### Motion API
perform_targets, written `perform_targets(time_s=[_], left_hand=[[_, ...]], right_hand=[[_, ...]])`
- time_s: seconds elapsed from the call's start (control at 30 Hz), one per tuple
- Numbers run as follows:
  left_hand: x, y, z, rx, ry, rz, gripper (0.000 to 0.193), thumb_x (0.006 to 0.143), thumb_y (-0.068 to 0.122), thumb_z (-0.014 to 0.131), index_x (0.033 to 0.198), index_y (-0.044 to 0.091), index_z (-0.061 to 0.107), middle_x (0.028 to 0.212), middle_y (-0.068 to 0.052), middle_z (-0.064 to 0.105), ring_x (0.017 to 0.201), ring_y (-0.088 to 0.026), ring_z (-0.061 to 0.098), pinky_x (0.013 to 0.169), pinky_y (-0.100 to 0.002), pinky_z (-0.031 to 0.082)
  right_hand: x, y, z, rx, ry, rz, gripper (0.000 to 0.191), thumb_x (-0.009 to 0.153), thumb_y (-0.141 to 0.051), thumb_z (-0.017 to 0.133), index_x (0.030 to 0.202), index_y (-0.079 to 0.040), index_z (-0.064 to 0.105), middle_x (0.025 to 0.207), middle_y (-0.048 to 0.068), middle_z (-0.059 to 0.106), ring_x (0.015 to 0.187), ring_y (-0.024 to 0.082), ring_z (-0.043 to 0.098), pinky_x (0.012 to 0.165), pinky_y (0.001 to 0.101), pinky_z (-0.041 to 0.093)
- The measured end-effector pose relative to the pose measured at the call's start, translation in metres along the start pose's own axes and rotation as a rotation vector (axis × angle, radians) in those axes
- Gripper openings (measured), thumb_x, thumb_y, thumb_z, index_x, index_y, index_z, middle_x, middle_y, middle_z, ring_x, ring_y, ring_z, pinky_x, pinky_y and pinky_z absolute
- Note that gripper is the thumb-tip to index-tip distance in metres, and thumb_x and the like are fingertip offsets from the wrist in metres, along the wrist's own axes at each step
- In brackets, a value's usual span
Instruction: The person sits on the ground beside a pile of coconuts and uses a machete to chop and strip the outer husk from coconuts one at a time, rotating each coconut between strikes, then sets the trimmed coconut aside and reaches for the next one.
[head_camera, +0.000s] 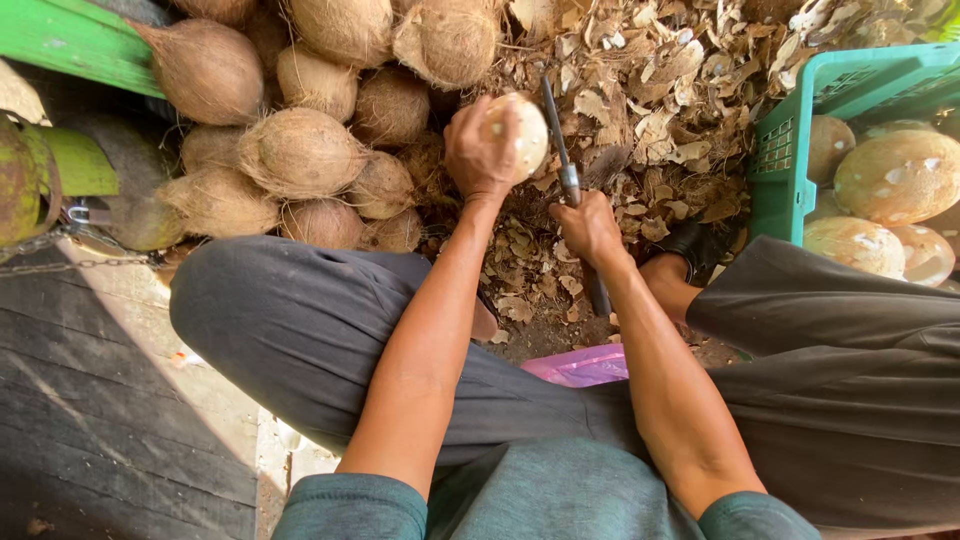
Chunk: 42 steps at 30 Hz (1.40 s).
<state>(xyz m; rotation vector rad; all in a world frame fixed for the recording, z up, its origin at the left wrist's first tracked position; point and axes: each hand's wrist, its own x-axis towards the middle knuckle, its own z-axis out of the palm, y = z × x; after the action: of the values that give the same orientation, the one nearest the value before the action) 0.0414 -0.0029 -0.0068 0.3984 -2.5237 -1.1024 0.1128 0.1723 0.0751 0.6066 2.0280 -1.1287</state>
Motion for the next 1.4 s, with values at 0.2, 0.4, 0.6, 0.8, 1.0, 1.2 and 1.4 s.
perform_targets(time_s=[0.2,0.4,0.6,0.8,1.0,1.2,1.4], left_hand=[[0.023,-0.002,-0.011,0.076,-0.135,-0.150,0.058,0.092,0.069,0.052,0.113,0.019,0.074,0.115,-0.006,0.072,0.100,-0.022,0.066,0.077,-0.043,0.056],[0.023,0.004,-0.007,0.115,-0.126,-0.238,0.059,0.088,0.072,0.051,0.112,0.022,0.072,0.113,-0.005,0.071,0.098,-0.023,0.066,0.073,-0.043,0.057],[0.019,0.001,-0.010,0.018,-0.080,-0.130,0.068,0.085,0.075,0.057,0.119,0.018,0.074,0.120,-0.008,0.071,0.109,-0.026,0.067,0.084,-0.047,0.055],[0.024,-0.004,-0.012,0.034,-0.162,-0.193,0.068,0.085,0.076,0.055,0.120,0.020,0.072,0.123,-0.009,0.069,0.110,-0.025,0.068,0.085,-0.047,0.058],[0.021,0.003,-0.015,0.047,-0.138,-0.128,0.075,0.073,0.081,0.061,0.116,0.020,0.071,0.120,-0.008,0.069,0.108,-0.026,0.066,0.080,-0.049,0.056],[0.031,0.011,-0.028,-0.223,-0.303,-0.297,0.082,0.058,0.083,0.070,0.107,0.017,0.069,0.106,-0.005,0.073,0.100,-0.024,0.072,0.082,-0.051,0.058],[0.028,0.013,-0.022,-0.002,-0.220,-0.312,0.072,0.078,0.080,0.063,0.118,0.020,0.066,0.116,-0.006,0.068,0.107,-0.023,0.065,0.087,-0.048,0.050]], right_hand=[[-0.007,-0.003,-0.011,0.401,-0.030,-0.207,0.025,0.096,-0.021,0.070,0.082,-0.007,0.055,0.061,-0.001,0.051,0.045,0.010,0.044,0.041,0.0300,0.037],[0.002,-0.004,0.001,0.256,0.198,-0.444,0.034,0.100,-0.027,0.065,0.076,-0.013,0.045,0.063,0.001,0.049,0.046,0.012,0.041,0.041,0.0323,0.040],[0.009,0.004,0.008,0.092,0.016,-0.188,0.028,0.096,-0.023,0.063,0.075,-0.014,0.047,0.063,0.001,0.051,0.044,0.011,0.046,0.040,0.0317,0.045],[0.000,-0.002,-0.010,0.421,0.075,-0.311,0.023,0.093,-0.020,0.067,0.077,-0.014,0.052,0.064,0.000,0.055,0.045,0.010,0.048,0.040,0.0280,0.046],[0.005,-0.004,0.014,0.292,-0.041,-0.118,0.017,0.091,-0.019,0.069,0.082,-0.014,0.055,0.062,0.001,0.056,0.045,0.012,0.045,0.040,0.0297,0.044],[0.002,-0.004,0.001,0.240,-0.089,-0.122,0.019,0.097,-0.025,0.064,0.085,-0.012,0.057,0.062,0.000,0.055,0.047,0.011,0.048,0.043,0.0276,0.045],[-0.021,-0.021,-0.036,0.422,0.105,-0.345,0.019,0.096,-0.025,0.064,0.083,-0.013,0.058,0.063,-0.002,0.053,0.045,0.008,0.045,0.039,0.0273,0.040]])
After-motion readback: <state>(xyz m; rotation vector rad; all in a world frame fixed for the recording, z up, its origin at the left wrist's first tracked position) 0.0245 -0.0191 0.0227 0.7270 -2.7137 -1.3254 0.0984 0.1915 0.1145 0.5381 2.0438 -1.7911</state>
